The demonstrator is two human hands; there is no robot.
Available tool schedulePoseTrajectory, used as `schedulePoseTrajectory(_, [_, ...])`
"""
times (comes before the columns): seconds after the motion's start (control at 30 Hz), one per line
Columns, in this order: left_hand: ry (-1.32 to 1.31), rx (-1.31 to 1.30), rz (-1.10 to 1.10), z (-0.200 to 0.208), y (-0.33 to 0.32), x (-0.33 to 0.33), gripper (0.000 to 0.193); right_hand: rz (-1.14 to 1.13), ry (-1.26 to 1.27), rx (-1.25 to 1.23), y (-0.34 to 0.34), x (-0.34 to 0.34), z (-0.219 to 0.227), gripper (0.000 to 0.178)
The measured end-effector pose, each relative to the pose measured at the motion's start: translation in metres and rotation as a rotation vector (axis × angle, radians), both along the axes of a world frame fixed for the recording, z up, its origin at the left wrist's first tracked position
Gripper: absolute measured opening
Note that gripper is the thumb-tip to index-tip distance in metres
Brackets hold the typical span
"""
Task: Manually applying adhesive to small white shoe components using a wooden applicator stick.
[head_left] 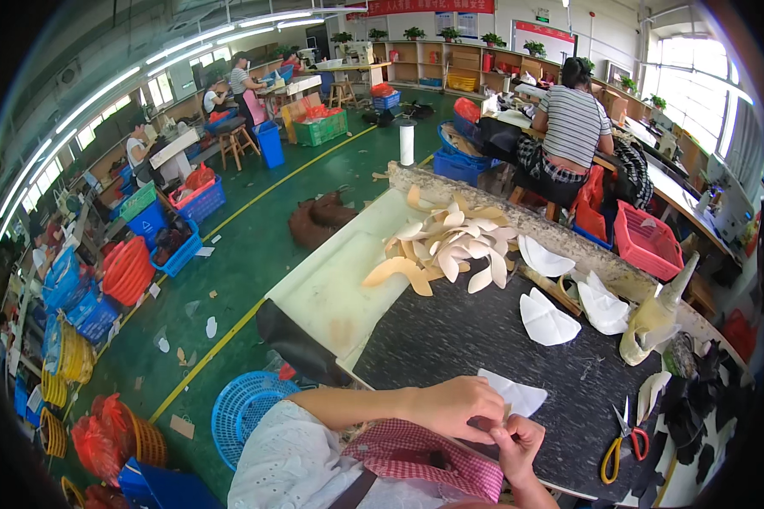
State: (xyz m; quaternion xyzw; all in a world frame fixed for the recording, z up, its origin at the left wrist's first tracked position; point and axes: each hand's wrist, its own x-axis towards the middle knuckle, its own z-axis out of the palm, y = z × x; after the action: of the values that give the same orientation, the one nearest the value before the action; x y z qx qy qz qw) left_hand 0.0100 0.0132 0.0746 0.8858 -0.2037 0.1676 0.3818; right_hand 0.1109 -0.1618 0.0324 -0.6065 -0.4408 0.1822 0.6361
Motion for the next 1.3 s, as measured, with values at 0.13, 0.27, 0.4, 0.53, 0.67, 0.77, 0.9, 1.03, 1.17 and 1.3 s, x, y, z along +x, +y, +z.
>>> schedulePoseTrajectory(0.13, [0.060, -0.140, 0.023, -0.001, 0.010, -0.003, 0.015, -0.075, -0.142, 0.007, 0.007, 0.004, 0.009, 0.041])
schedulePoseTrajectory(0.27, [-0.396, -0.503, 0.557, -0.018, 0.022, -0.003, 0.010, -0.257, -0.462, -0.016, 0.007, 0.008, 0.012, 0.042])
schedulePoseTrajectory(0.4, [-0.067, -0.343, 0.194, -0.026, -0.009, -0.003, 0.024, -0.220, -0.443, 0.001, 0.018, 0.005, 0.009, 0.037])
schedulePoseTrajectory(0.53, [0.055, -0.485, 0.059, -0.027, -0.002, -0.001, 0.024, -0.112, -0.342, 0.090, 0.023, 0.003, 0.008, 0.035])
schedulePoseTrajectory(0.67, [0.005, -0.231, -0.022, -0.016, 0.010, -0.005, 0.021, -0.063, -0.360, 0.187, 0.023, 0.001, 0.008, 0.038])
schedulePoseTrajectory(0.77, [-0.059, -0.175, -0.013, -0.014, 0.012, -0.008, 0.014, 0.028, -0.026, 0.128, 0.016, -0.001, 0.005, 0.036])
schedulePoseTrajectory(0.9, [-0.230, -0.142, 0.306, -0.005, 0.018, -0.013, 0.009, -0.119, -0.201, -0.070, 0.000, 0.014, 0.006, 0.029])
schedulePoseTrajectory(1.03, [-0.289, -0.651, 0.523, -0.015, 0.037, -0.011, 0.013, -0.312, -0.632, -0.153, -0.003, 0.025, 0.031, 0.020])
schedulePoseTrajectory(1.17, [-0.086, -1.699, -0.101, -0.009, 0.034, 0.001, 0.029, 0.053, 0.049, 0.004, 0.022, 0.034, 0.039, 0.019])
schedulePoseTrajectory(1.3, [-0.152, -2.059, -0.402, -0.001, 0.041, 0.010, 0.040, -0.245, -0.202, -0.073, 0.027, 0.056, 0.002, 0.026])
